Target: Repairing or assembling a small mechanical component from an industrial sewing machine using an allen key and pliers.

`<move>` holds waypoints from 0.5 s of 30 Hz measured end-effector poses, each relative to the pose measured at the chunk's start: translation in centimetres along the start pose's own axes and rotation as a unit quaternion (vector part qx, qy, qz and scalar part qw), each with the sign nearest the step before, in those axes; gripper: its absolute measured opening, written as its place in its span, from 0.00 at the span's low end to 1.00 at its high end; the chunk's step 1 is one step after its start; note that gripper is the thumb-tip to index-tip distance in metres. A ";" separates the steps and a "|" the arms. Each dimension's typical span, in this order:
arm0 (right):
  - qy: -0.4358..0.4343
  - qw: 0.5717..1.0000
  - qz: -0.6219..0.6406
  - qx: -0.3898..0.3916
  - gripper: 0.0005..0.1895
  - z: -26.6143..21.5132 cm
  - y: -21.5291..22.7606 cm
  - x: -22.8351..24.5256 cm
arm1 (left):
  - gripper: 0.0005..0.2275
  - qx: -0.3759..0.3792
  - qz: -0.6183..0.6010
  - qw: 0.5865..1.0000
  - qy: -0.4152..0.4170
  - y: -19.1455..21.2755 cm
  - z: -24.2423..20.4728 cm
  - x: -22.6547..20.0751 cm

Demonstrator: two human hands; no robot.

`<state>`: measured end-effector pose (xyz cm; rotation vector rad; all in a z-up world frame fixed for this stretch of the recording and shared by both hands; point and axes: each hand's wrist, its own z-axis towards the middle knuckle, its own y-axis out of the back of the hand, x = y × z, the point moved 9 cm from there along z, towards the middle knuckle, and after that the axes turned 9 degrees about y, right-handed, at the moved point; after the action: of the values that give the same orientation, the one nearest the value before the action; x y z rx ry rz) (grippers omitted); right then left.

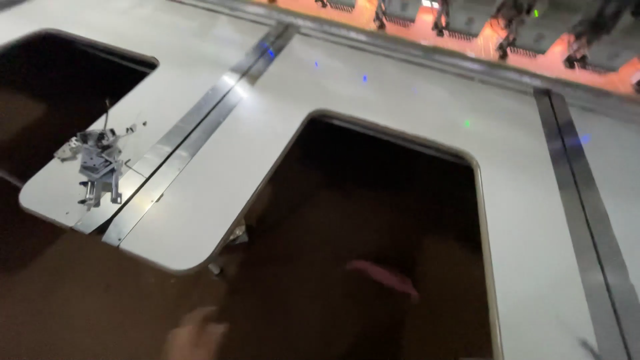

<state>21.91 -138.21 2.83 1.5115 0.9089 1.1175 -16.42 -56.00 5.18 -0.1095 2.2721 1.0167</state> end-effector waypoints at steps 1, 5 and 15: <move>-0.005 1.000 -0.008 -0.008 0.28 1.7 -0.1 -0.6 | 0.21 -0.005 -0.015 1.000 -0.002 -1.9 -4.1 -8.7; -0.054 0.998 -0.031 -0.023 0.32 4.1 1.9 -9.0 | 0.27 0.086 0.058 0.952 -0.286 -22.7 -14.8 -28.8; -0.260 0.962 -0.072 -0.048 0.47 1.5 5.2 -33.7 | 0.24 0.314 0.066 0.756 -0.570 -48.1 -38.1 -44.7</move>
<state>13.66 -171.29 1.06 1.5268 0.5784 0.6008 14.57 -123.85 19.31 0.7654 1.3166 0.1453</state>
